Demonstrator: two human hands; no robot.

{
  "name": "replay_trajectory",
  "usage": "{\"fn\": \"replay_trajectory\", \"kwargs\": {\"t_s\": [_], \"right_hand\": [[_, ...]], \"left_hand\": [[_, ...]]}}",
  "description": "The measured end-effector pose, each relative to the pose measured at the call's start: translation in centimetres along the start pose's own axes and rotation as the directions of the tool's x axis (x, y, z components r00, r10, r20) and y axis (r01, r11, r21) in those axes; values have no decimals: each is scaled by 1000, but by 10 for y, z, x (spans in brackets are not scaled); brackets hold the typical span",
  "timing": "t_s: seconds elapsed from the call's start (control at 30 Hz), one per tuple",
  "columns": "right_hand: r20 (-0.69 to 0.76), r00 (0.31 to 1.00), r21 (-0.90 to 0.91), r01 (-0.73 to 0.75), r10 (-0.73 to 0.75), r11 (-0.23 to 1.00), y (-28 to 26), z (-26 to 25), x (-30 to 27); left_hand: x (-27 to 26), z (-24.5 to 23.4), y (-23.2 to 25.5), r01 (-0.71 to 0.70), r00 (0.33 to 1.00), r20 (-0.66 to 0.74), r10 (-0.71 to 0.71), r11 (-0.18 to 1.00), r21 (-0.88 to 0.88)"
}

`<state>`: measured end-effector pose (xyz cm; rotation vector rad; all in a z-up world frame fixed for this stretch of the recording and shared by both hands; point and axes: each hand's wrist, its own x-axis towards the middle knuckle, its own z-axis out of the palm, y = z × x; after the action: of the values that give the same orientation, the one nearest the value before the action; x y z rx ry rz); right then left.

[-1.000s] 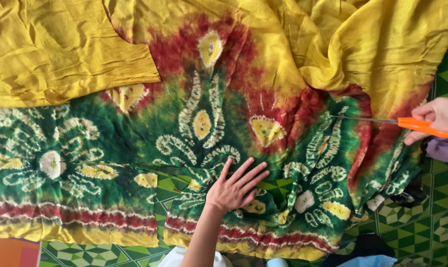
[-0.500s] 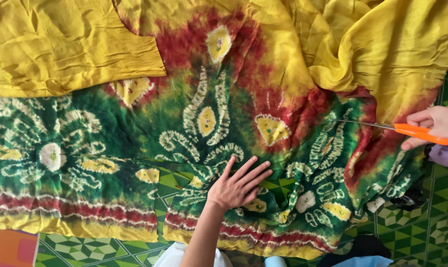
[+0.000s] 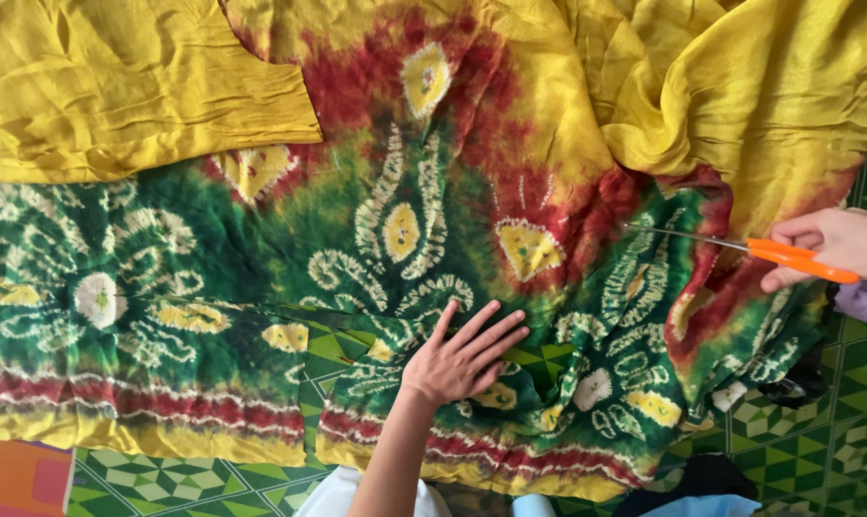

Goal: The person cuts a green and yellow patterned fabric with orange scissors, following the outline of a yellow garment laid on top. The person then pulls apart the newly cut fabric pieces.

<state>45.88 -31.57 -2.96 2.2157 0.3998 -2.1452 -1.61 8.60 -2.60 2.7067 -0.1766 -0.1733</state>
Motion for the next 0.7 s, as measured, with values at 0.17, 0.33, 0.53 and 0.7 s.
{"fn": "replay_trajectory", "kwargs": {"t_s": [0.17,0.33,0.53,0.7], "right_hand": [[-145,967,-300,-246,210,922,-30,3,-11],[-83,980,-227,-197,183,954,-54,3,-20],[-18,974,-70,-228,228,971,-61,5,-13],[-52,968,-152,-251,246,956,-61,10,-15]], "left_hand": [[-1,-1,-1,0,1000,2,0,1000,18],[-1,0,-1,-6,1000,5,6,1000,7],[-1,1,0,-4,1000,19,4,1000,10],[-1,2,-1,-8,1000,24,8,1000,15]]}}
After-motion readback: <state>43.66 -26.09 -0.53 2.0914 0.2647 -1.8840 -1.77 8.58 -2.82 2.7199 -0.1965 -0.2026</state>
